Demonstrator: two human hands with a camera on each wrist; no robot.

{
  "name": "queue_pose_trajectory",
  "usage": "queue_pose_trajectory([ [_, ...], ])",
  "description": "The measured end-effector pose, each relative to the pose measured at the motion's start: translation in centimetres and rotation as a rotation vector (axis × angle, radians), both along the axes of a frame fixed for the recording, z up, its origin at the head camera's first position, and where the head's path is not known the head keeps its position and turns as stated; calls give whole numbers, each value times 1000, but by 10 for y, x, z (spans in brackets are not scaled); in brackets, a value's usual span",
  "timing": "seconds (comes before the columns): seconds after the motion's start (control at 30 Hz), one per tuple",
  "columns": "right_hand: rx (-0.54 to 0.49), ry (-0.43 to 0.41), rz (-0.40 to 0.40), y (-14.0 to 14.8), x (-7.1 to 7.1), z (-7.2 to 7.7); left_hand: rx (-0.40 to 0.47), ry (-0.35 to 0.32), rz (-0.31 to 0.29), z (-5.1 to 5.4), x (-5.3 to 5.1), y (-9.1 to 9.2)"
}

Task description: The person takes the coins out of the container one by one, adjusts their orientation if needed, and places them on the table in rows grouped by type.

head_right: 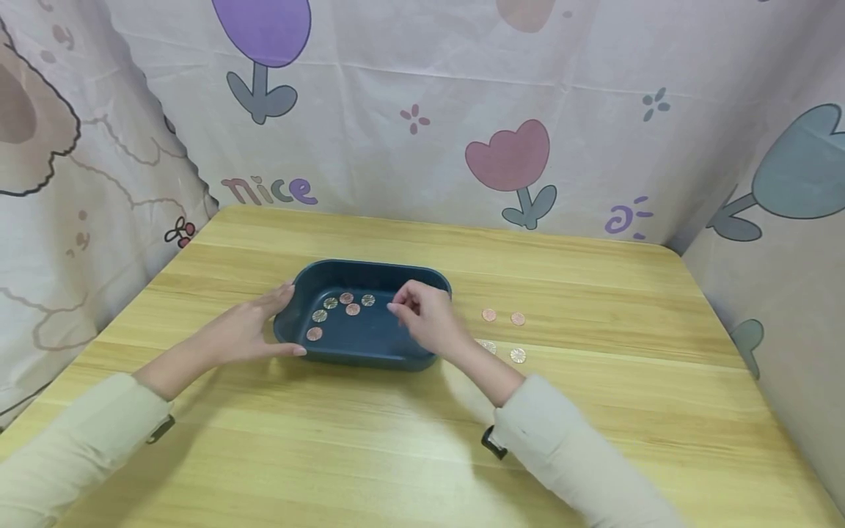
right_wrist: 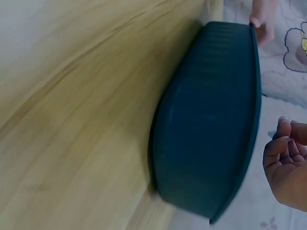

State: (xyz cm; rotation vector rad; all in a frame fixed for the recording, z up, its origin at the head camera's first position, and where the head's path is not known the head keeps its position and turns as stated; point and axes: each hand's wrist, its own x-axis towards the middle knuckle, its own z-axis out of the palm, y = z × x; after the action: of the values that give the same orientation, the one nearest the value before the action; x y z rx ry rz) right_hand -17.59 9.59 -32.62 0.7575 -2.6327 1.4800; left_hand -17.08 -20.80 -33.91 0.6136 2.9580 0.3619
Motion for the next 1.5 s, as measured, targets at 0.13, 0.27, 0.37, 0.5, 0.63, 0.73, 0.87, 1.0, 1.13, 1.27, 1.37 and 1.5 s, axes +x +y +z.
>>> queue_pose_trajectory([
  [0.13,1,13,48,-19,-4,-5,4,2,-6,0,0,0],
  [0.27,2,18,91,-37,-7,-10,9,-1,-3,0,1,0],
  [0.37,9,7,119,-52,-11,-13,14,-1,-1,1,1,0],
  [0.5,39,-17,151,-71,-18,-17,23,8,-13,0,1,0],
  [0.63,89,-31,188,-89,-25,-20,24,15,-21,-2,0,-1],
  [0.73,141,-28,207,-102,-31,-24,26,17,-23,-3,-1,-1],
  [0.87,247,-37,230,-116,-38,-31,26,10,-21,-4,-2,-2],
  [1.0,403,-62,259,-124,-45,-36,22,8,-20,-4,-2,-1],
  [1.13,555,-77,286,-128,-49,-40,27,13,-22,-4,-2,0],
  [1.27,628,-64,301,-130,-50,-42,28,14,-22,-4,-2,-1],
  [1.37,639,-60,306,-130,-49,-42,24,8,-21,-4,-1,-1],
  [1.5,664,-71,301,-130,-48,-42,18,6,-18,-3,-2,-1],
])
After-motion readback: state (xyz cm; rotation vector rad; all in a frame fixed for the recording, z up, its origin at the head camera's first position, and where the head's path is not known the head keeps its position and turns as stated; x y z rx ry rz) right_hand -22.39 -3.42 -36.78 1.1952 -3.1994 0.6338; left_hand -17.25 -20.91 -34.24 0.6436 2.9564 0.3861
